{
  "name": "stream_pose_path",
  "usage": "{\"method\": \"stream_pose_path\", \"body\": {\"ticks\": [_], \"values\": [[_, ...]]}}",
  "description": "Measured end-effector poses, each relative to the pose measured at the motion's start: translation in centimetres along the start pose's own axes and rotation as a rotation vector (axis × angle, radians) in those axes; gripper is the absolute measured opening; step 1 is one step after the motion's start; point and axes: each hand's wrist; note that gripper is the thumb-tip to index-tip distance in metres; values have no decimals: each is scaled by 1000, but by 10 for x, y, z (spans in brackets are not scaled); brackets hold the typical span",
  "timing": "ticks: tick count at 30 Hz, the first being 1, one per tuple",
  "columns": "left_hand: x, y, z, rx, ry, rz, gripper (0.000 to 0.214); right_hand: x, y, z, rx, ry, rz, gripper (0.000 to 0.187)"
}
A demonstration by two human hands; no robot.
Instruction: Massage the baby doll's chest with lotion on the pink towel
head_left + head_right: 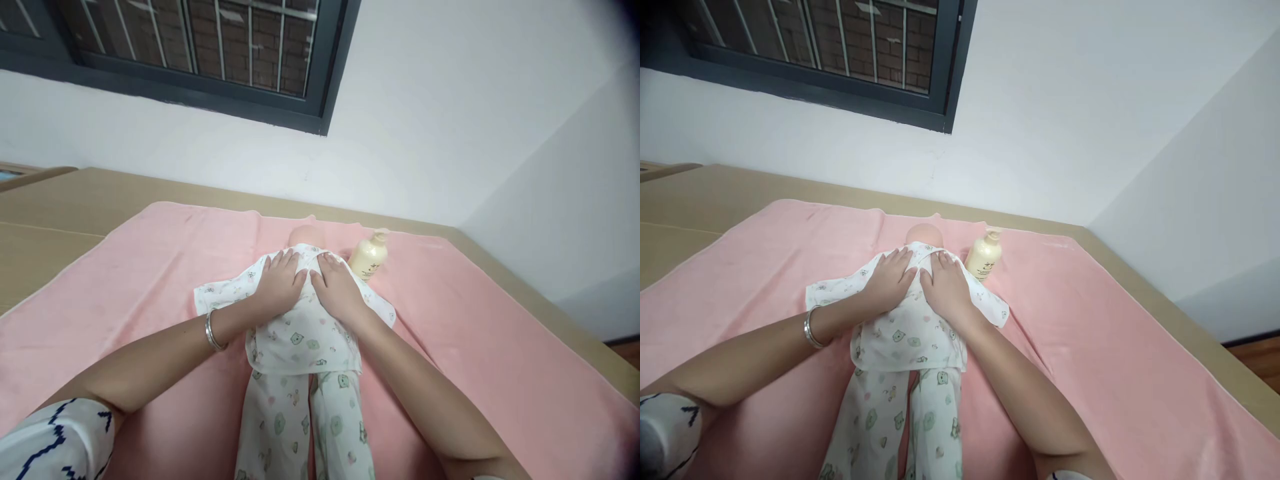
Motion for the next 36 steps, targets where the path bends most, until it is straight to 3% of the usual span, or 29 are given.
{"method": "stream_pose_path", "body": {"ticks": [4, 7, 10, 14, 18, 23, 27, 30, 36], "values": [[8, 5, -2, 21, -102, 24, 55, 6, -8, -2, -78, -39, 31, 66], [17, 11, -2, 44, -210, 127, 52, 10, -15, -6, -161, -70, 58, 72], [15, 10, -4, 20, -200, 175, 52, 2, -4, -7, -113, 9, 56, 66], [-1, -3, -10, -35, -63, 84, 51, -21, 29, -7, -16, 188, 1, 60], [-13, -12, -9, -26, -43, 66, 51, -32, 46, -9, 2, 247, -36, 58], [-12, -5, 1, 58, -30, 65, 52, -25, 38, -16, -22, 203, -48, 56], [3, 12, 7, 141, -58, 105, 52, -10, 14, -17, -34, 98, -69, 50], [15, 23, 8, 136, -113, 183, 52, -5, 2, -12, -33, 49, -20, 48], [9, 19, 4, 127, -30, 146, 54, -21, 28, -5, 43, 178, 6, 54]]}}
Point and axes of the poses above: each hand's wrist, its own y-axis away from the middle knuckle, its own z-axis out of the palm, x = y × z, and after that the axes turned 15 degrees about z, right-handed
